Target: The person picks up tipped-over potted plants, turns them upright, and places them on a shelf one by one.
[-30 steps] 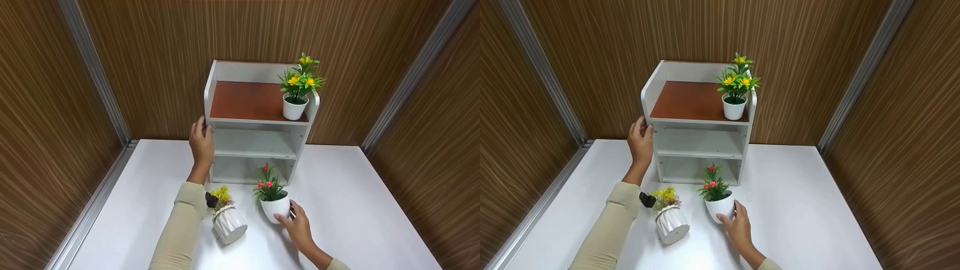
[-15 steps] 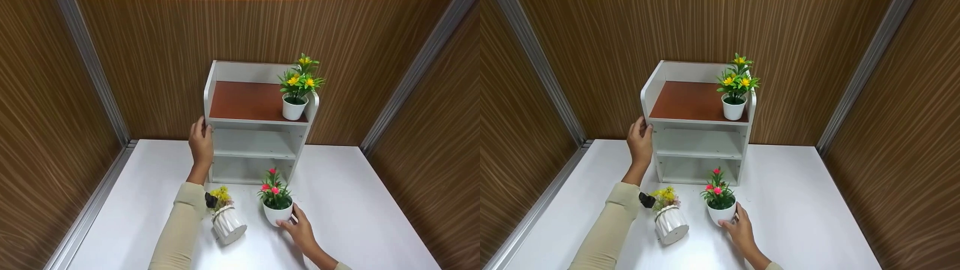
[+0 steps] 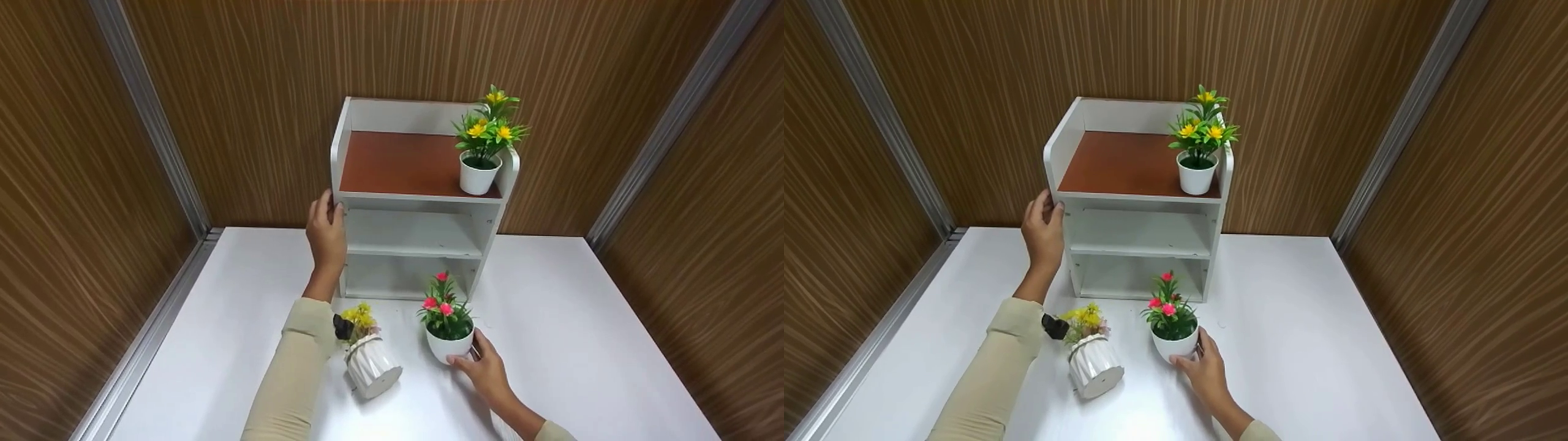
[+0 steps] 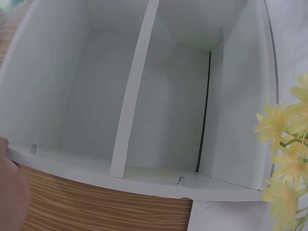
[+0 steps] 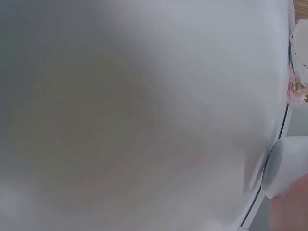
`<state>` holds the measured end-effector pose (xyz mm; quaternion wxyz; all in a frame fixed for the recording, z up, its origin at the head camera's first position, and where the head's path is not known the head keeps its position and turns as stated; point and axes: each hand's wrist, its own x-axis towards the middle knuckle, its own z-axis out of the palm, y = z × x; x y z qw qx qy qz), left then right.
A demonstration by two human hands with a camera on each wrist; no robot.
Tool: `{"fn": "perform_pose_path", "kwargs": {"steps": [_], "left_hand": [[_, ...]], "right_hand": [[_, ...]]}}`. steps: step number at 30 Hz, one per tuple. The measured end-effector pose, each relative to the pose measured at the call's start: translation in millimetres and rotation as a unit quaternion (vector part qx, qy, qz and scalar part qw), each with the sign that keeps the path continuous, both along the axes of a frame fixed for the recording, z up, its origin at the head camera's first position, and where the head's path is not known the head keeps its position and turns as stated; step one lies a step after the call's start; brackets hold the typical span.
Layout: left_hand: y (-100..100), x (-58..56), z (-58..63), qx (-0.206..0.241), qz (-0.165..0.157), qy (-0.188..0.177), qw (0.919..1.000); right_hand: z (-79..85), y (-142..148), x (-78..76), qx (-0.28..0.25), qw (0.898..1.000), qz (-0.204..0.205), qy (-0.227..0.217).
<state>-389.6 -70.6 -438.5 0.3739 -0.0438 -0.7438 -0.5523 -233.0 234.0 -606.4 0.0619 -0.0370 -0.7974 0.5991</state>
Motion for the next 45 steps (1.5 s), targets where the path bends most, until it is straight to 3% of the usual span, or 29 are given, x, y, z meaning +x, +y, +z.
{"fn": "perform_pose_path", "kwargs": {"steps": [10,18,30,37,45], "left_hand": [[0,1.5,1.2,0.005,-0.012,0.014,0.9998],[-2,0.2,2.8,0.005,-0.006,0.014,0.9999],[0,1.2,0.7,0.008,-0.01,0.013,0.9998],[0,0.1,0.5,0.007,-0.01,0.015,0.9998],[0,-0.4,-0.8,0.0,0.002,0.013,0.9999]], "right_hand": [[-0.3,-3,-3.7,0.0,1.0,0.012,-0.018],[-4.0,-3,-2.9,-0.004,1.0,0.024,0.007],[-4.5,-2,4.3,0.022,1.0,0.015,-0.006],[2.4,-1,11.3,-0.022,0.999,0.013,-0.021],[2.7,2,7.5,0.004,1.0,0.006,-0.008]]}}
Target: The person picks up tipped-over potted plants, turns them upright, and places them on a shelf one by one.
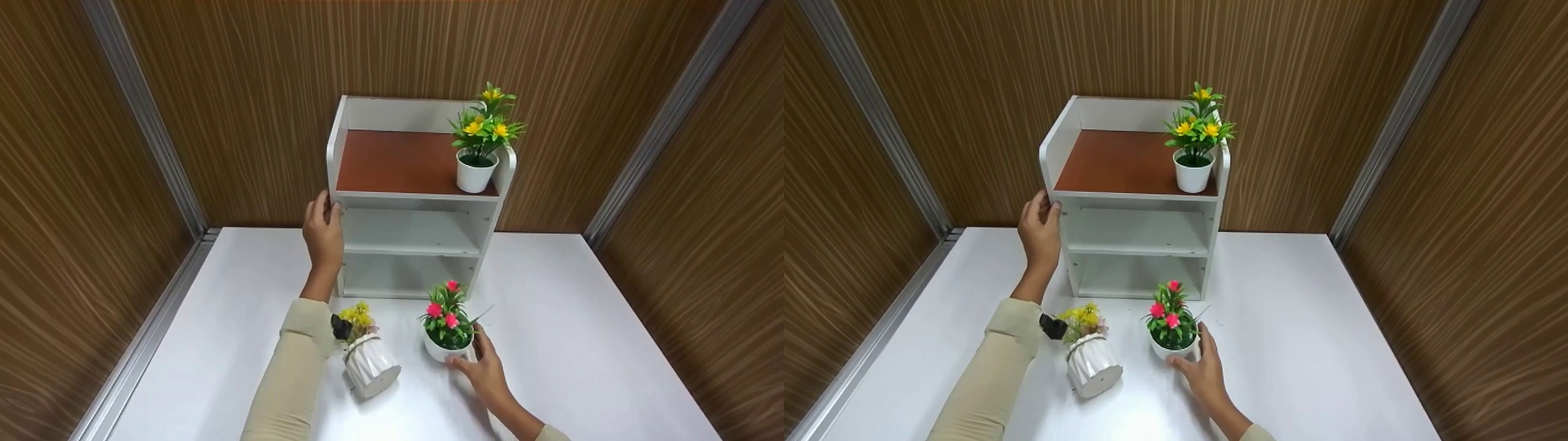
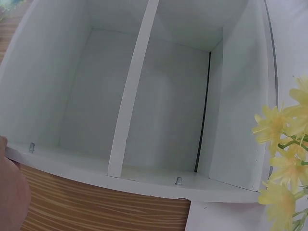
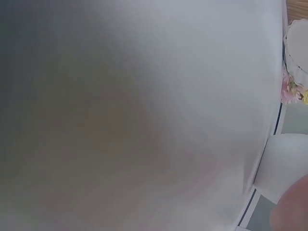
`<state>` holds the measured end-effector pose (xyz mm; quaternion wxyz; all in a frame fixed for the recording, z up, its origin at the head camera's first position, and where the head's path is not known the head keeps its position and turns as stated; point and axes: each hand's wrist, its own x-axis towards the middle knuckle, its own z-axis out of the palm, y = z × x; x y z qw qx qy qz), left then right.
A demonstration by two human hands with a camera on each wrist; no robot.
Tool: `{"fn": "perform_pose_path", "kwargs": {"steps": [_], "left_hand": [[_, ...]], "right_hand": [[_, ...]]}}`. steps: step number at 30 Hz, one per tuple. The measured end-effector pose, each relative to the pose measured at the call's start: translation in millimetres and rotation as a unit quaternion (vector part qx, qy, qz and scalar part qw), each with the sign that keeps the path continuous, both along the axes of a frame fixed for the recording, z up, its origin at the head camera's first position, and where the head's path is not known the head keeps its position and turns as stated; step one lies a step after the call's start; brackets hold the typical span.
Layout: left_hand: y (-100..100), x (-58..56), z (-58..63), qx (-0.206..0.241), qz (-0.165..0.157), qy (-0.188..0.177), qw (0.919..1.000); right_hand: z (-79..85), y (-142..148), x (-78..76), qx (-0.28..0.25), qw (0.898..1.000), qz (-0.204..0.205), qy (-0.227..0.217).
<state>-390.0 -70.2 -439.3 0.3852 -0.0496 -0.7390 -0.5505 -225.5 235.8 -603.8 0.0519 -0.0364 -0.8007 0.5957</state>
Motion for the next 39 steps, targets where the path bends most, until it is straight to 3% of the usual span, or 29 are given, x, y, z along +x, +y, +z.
{"fn": "perform_pose_path", "kwargs": {"steps": [12,22,31,39], "left_hand": [[-0.2,1.4,-0.8,0.003,-0.002,0.0,1.0],[-0.5,1.2,-2.4,0.004,-0.006,0.007,0.9999],[0.2,0.4,-1.1,0.01,-0.01,-0.003,0.9999],[-0.4,0.0,-1.2,0.008,-0.01,-0.006,0.9999]], "right_hand": [[0.5,-3.6,-5.0,-0.03,0.999,0.012,-0.004],[-2.6,-4.1,-7.1,-0.006,1.0,-0.002,0.001],[1.9,-5.2,-6.7,-0.026,1.0,-0.011,0.002],[6.2,-9.9,-4.4,-0.012,1.0,-0.017,-0.006]]}}
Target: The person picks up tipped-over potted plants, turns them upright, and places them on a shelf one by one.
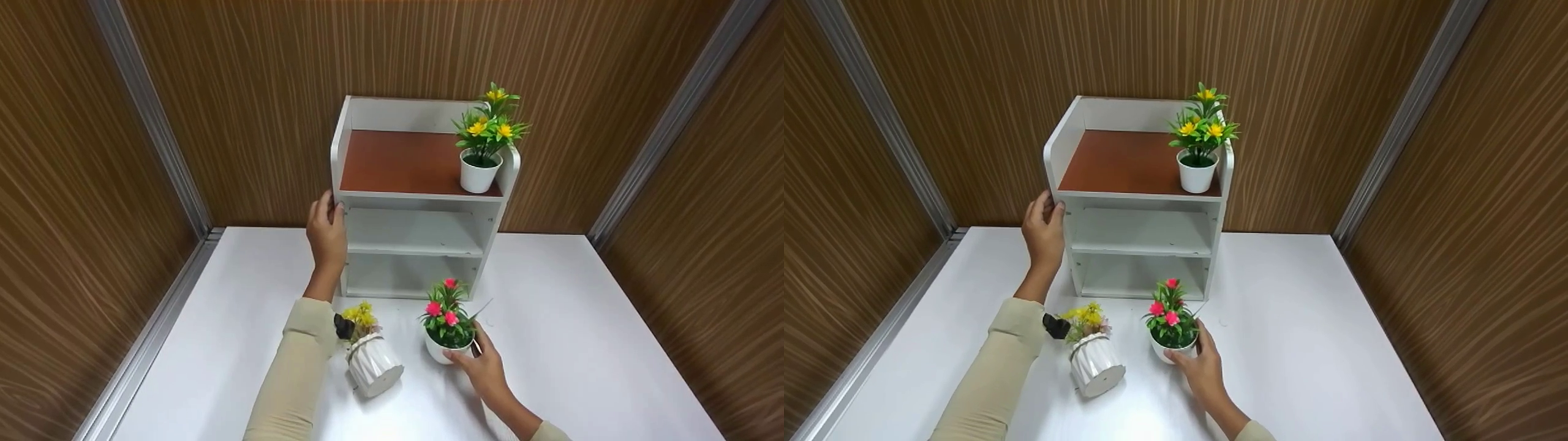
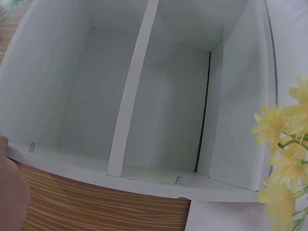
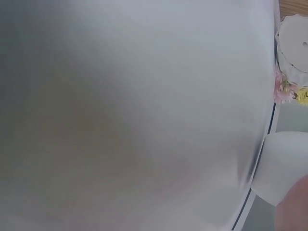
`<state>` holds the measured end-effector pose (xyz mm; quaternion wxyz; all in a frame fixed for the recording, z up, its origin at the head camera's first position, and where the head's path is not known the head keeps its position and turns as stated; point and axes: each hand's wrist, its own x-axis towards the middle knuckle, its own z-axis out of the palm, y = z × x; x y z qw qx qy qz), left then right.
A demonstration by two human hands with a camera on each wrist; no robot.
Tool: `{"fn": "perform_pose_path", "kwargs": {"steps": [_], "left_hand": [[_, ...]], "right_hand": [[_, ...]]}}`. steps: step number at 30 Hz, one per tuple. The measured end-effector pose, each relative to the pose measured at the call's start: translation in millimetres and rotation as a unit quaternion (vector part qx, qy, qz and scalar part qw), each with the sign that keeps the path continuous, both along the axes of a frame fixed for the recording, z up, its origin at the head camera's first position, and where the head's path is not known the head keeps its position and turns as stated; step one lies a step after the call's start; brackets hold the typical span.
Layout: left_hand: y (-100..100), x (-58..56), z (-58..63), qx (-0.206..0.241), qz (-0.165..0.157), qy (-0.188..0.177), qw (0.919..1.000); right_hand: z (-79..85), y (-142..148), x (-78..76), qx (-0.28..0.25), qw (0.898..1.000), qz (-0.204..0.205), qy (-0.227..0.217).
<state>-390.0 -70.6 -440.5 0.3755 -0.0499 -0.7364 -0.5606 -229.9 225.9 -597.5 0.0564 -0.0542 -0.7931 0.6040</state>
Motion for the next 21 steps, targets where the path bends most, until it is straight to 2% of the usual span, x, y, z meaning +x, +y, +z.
{"fn": "perform_pose_path", "kwargs": {"steps": [8,21], "left_hand": [[0,0.7,0.4,-0.014,0.009,0.008,0.9998],[-1,0.8,-0.2,-0.011,0.004,0.008,0.9999]], "right_hand": [[16.7,-1,1.9,-0.019,1.0,0.007,0.016],[72.7,-4,-1.1,-0.025,0.997,0.025,0.073]]}}
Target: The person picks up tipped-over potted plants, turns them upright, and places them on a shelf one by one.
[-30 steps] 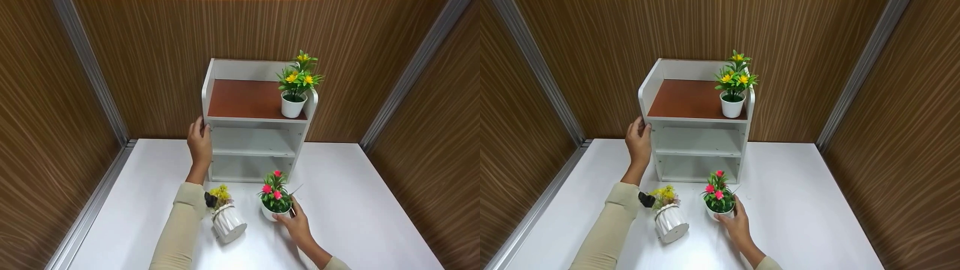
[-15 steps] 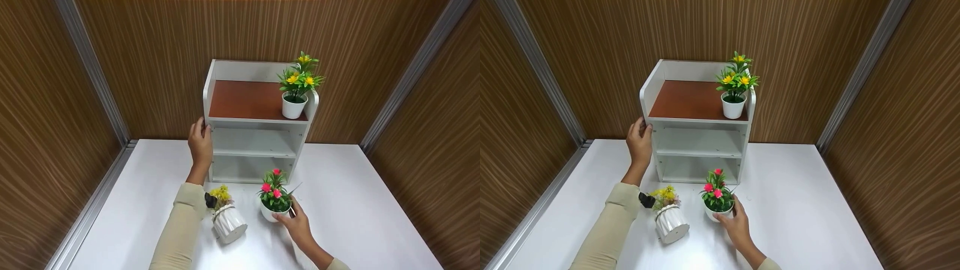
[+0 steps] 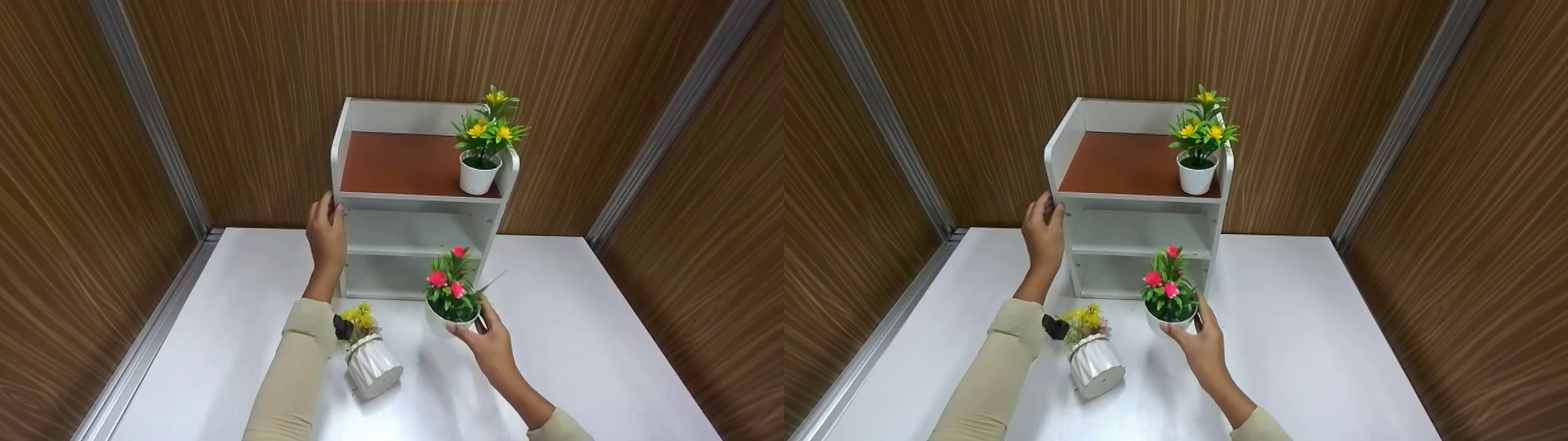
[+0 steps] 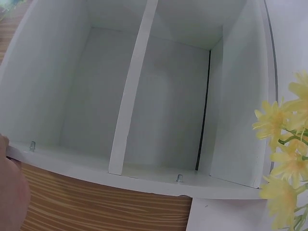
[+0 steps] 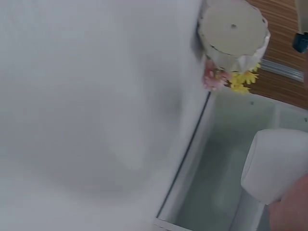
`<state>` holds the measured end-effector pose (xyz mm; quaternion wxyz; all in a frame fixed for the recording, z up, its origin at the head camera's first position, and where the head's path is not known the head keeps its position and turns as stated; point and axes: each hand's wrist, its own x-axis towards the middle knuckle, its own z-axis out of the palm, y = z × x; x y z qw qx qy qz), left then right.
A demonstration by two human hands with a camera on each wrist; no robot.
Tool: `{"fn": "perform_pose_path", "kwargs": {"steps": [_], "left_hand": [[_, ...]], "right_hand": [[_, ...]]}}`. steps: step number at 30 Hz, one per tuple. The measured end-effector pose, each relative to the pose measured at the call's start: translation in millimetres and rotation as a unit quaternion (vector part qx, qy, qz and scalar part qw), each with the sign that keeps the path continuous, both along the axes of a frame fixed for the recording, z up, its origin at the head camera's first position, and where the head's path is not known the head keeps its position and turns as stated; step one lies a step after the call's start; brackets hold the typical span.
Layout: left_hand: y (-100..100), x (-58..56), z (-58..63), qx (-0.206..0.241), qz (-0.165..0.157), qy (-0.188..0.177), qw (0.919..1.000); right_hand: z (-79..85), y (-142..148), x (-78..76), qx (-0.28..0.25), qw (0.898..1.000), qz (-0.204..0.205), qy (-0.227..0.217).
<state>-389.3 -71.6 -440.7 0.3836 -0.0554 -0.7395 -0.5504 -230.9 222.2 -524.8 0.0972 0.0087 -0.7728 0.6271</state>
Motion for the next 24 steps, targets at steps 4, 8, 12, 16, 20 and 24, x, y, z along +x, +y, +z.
{"fn": "perform_pose_path", "kwargs": {"steps": [4,8,12,16,20,24], "left_hand": [[2,0.1,-0.7,-0.002,0.003,0.004,1.0],[2,0.1,-0.6,-0.003,0.008,0.006,0.9999],[1,-0.3,-0.6,-0.002,0.011,0.007,0.9999],[1,-0.4,0.0,-0.003,0.009,0.005,0.9999],[1,-0.3,0.5,-0.002,0.008,0.003,1.0],[2,0.0,0.1,-0.004,0.008,0.002,1.0]], "right_hand": [[16.9,-2,-3.2,-0.008,1.0,0.003,0.007],[33.0,-4,-9.1,-0.018,1.0,0.006,0.017],[48.4,-6,-15.5,-0.017,0.999,0.008,0.033],[62.2,-7,-21.7,-0.017,0.998,0.009,0.061],[75.4,-9,-27.1,-0.017,0.996,0.018,0.085],[89.8,-8,-30.5,-0.01,0.995,0.013,0.098]]}}
